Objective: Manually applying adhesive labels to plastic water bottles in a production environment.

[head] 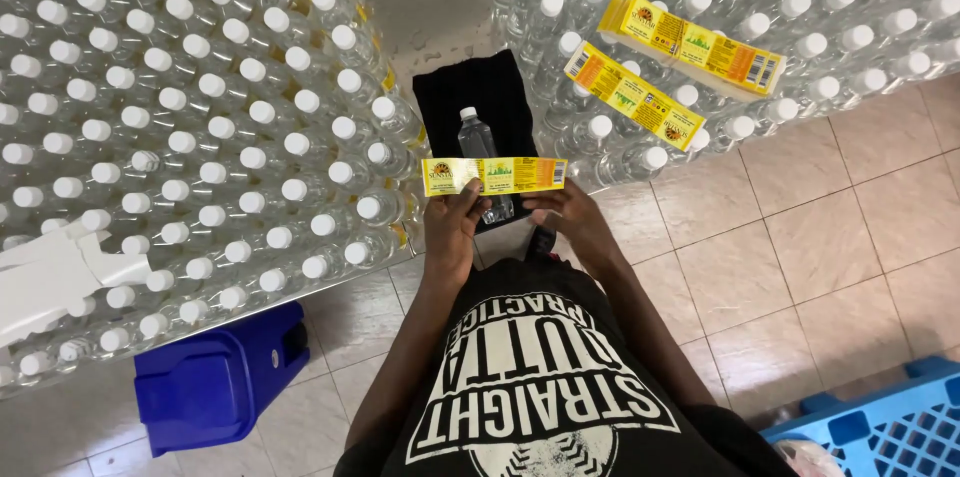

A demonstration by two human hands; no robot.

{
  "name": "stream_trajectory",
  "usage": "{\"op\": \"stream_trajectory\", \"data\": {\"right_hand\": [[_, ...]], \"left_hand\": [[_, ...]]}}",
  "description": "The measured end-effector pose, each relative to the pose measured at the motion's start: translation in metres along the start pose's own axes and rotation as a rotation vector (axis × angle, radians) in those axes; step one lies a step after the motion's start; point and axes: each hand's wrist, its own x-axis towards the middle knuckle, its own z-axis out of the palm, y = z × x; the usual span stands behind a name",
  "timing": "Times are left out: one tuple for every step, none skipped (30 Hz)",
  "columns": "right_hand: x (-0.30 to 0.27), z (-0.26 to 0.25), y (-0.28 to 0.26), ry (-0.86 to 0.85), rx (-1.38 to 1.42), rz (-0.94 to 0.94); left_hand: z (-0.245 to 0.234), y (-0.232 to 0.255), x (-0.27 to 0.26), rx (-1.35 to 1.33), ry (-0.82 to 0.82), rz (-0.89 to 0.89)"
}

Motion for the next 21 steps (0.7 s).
{"op": "stream_trajectory", "data": {"right_hand": [[-0.001, 0.006, 0.005, -0.073, 0.068, 0.123], [0.005, 0.008, 0.017, -0.070, 0.070, 0.131], [0.011, 0.010, 0.028, -0.031, 0.143, 0.140], [0.017, 0.013, 0.040, 0.010, 0.215, 0.149], [0.022, 0.014, 0.044, 0.009, 0.216, 0.159], [0.026, 0.014, 0.049, 0.117, 0.207, 0.176], [0.034, 0.015, 0.052, 0.226, 0.198, 0.184], [0.044, 0.009, 0.064, 0.227, 0.198, 0.186], [0.050, 0.004, 0.077, 0.242, 0.144, 0.177], [0.055, -0.002, 0.090, 0.256, 0.089, 0.167], [0.054, 0.000, 0.092, 0.258, 0.088, 0.175], [0.053, 0.001, 0.093, 0.255, 0.023, 0.175], [0.056, 0.002, 0.092, 0.251, -0.043, 0.168], [0.059, 0.001, 0.094, 0.253, -0.044, 0.166], [0.059, -0.001, 0.096, 0.271, -0.054, 0.186], [0.060, -0.002, 0.099, 0.290, -0.065, 0.205], [0.059, -0.001, 0.097, 0.288, -0.065, 0.204], [0.059, 0.000, 0.096, 0.287, -0.078, 0.215], [0.058, 0.001, 0.094, 0.285, -0.091, 0.227], [0.059, -0.001, 0.094, 0.282, -0.094, 0.228], [0.060, -0.002, 0.095, 0.286, -0.116, 0.223]], "left_hand": [[0.000, -0.003, 0.000, 0.019, 0.008, 0.002], [-0.003, -0.010, 0.001, 0.020, 0.013, -0.004], [-0.005, -0.016, 0.002, -0.003, 0.044, -0.021], [-0.007, -0.022, 0.003, -0.027, 0.075, -0.038], [-0.013, -0.028, 0.004, -0.028, 0.084, -0.042], [-0.019, -0.034, 0.004, -0.030, 0.114, -0.064], [-0.024, -0.040, 0.008, -0.031, 0.135, -0.084], [-0.030, -0.048, 0.017, -0.031, 0.136, -0.086], [-0.037, -0.058, 0.021, 0.032, 0.197, -0.072], [-0.045, -0.068, 0.025, 0.095, 0.257, -0.059], [-0.051, -0.075, 0.027, 0.094, 0.262, -0.065], [-0.058, -0.083, 0.029, 0.139, 0.295, -0.046], [-0.062, -0.089, 0.035, 0.182, 0.321, -0.022], [-0.066, -0.094, 0.042, 0.181, 0.319, -0.022], [-0.072, -0.099, 0.046, 0.208, 0.335, 0.000], [-0.077, -0.105, 0.049, 0.235, 0.351, 0.022], [-0.077, -0.105, 0.049, 0.234, 0.352, 0.023], [-0.077, -0.106, 0.049, 0.261, 0.355, 0.039], [-0.077, -0.107, 0.048, 0.286, 0.360, 0.054], [-0.077, -0.109, 0.049, 0.284, 0.363, 0.054], [-0.077, -0.110, 0.051, 0.291, 0.370, 0.057]]}}
